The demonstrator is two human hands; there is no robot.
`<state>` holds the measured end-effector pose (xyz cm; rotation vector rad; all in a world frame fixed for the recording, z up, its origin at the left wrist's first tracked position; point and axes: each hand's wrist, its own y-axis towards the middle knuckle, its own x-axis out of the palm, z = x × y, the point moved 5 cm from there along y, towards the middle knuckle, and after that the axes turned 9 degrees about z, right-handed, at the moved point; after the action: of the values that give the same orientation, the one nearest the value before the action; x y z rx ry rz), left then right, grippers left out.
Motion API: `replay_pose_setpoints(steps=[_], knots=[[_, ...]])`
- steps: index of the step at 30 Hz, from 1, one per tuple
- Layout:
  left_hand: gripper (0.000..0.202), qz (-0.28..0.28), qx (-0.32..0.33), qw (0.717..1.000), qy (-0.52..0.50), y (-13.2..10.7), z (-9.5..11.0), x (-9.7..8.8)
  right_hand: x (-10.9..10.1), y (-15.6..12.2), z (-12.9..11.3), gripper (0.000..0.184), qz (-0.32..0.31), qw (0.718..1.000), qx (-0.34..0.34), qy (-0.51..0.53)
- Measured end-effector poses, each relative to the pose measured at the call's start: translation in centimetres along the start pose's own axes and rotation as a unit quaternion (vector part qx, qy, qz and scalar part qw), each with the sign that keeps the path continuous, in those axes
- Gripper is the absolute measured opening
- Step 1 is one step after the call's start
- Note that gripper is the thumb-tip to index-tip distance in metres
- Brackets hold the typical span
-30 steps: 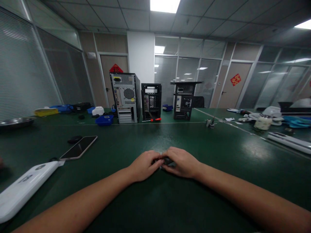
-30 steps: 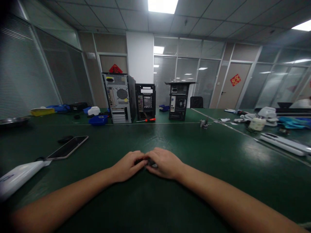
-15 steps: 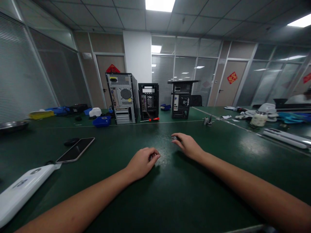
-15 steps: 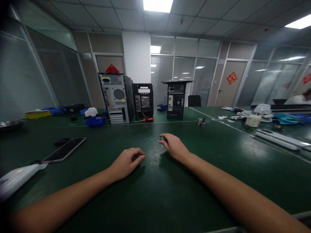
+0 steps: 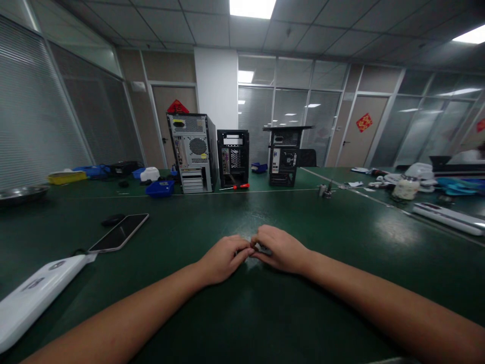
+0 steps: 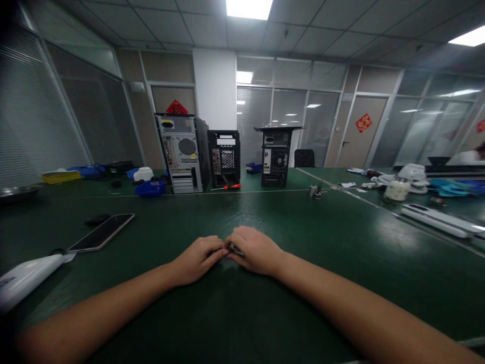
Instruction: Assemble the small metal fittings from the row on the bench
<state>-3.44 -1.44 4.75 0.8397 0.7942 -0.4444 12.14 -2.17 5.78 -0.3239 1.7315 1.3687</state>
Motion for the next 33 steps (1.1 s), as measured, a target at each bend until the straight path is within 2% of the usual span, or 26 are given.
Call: replay_pose_setpoints(steps=[3,7,11,15,18,21,25,27,29,33], knots=[[0.035,0.02,-0.002,1.0,0.001,0.0,-0.1,-0.3,-0.3,0.1,-0.2,0.016,0.029,0.998,-0.038,-0.039],[0.032,0.023,-0.006,1.0,0.001,-0.1,0.5,-0.4,-1.2,0.0,0.2,0.016,0.019,0.997,-0.042,-0.065],[0.032,0.002,-0.009,1.0,0.002,-0.4,1.2,-0.3,-3.0,-0.7,2.5,0.016,0.002,0.994,-0.023,-0.107],[0.033,-0.013,-0.014,1.0,0.009,-1.0,1.0,-0.7,-5.7,-2.4,8.3,0.022,0.037,0.979,0.107,-0.172],[0.033,-0.02,-0.014,1.0,0.018,-1.7,0.8,-1.3,-7.8,-5.2,13.7,0.028,0.052,0.953,0.229,-0.19],[0.032,-0.022,-0.012,0.999,0.019,-2.1,0.8,-1.7,-9.7,-9.4,19.2,0.033,0.056,0.907,0.359,-0.214],[0.032,-0.024,-0.01,0.999,0.02,-2.0,0.7,-1.5,-11.8,-16.0,25.1,0.033,0.081,0.822,0.511,-0.237],[0.032,-0.025,-0.009,0.999,0.019,-1.9,0.5,-1.1,-12.0,-18.6,27.0,0.03,0.075,0.794,0.561,-0.219],[0.031,-0.025,-0.007,0.999,0.019,-1.7,0.3,-0.7,-12.0,-20.2,28.1,0.029,0.076,0.78,0.589,-0.197],[0.031,-0.026,-0.007,0.999,0.021,-1.7,0.3,-0.5,-11.9,-20.5,28.4,0.028,0.11,0.784,0.585,-0.178]])
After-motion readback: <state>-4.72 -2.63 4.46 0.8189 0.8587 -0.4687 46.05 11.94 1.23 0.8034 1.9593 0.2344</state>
